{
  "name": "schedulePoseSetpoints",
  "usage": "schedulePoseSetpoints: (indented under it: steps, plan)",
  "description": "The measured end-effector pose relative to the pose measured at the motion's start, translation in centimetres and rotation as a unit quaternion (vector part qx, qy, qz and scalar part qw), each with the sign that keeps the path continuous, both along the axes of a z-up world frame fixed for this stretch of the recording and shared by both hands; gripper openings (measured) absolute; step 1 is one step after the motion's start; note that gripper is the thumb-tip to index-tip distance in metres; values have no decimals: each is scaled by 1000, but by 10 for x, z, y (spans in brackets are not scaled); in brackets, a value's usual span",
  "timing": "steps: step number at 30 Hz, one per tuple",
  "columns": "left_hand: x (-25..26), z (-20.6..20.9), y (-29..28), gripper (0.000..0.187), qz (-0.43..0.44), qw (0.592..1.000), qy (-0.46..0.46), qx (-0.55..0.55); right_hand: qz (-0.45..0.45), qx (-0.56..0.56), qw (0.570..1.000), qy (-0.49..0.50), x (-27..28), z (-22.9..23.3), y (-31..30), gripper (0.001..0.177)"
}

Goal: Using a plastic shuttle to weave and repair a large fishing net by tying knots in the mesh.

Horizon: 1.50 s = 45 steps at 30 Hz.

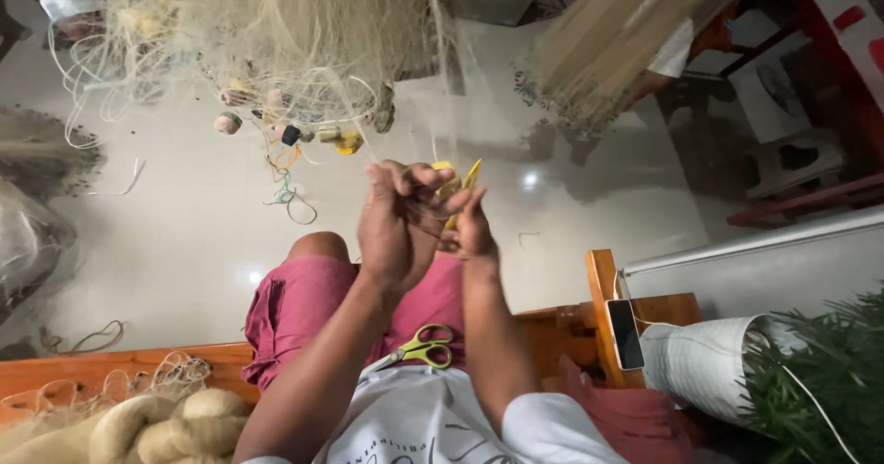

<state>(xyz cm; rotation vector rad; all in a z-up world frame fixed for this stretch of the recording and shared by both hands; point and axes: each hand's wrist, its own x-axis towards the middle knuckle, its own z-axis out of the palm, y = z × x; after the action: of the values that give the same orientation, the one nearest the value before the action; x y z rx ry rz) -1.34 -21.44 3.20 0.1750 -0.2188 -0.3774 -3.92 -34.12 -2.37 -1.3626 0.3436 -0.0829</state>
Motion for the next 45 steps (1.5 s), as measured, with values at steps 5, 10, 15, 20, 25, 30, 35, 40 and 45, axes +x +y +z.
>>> schedulePoseSetpoints:
  steps: [5,10,15,20,25,30,35,40,45]
  plan:
    - [-5,3,-3,38,-44,990,-128,-49,391,580,662,-270,51,36,-3,107]
    - [12,0,15,33,22,997,-65,38,-57,287,861,-415,56,55,-42,51]
    - [32,-12,33,51,65,995,-20,69,-229,200,859,-412,30,56,-107,32]
    - [36,-30,34,52,110,986,48,111,-333,102,880,-324,-1,67,-112,24]
    - [46,-45,49,46,155,973,115,125,-309,85,899,-298,-15,54,-108,24]
    - [56,-60,82,38,218,942,201,157,-311,83,907,-273,-16,42,-97,24]
    - [53,-66,111,45,218,949,110,199,-279,79,917,-274,-16,41,-83,15]
    - [54,-82,115,44,215,958,65,176,-279,91,909,-296,-22,36,-89,14]
    - [53,-78,118,41,231,952,64,188,-299,91,902,-296,-32,34,-99,12]
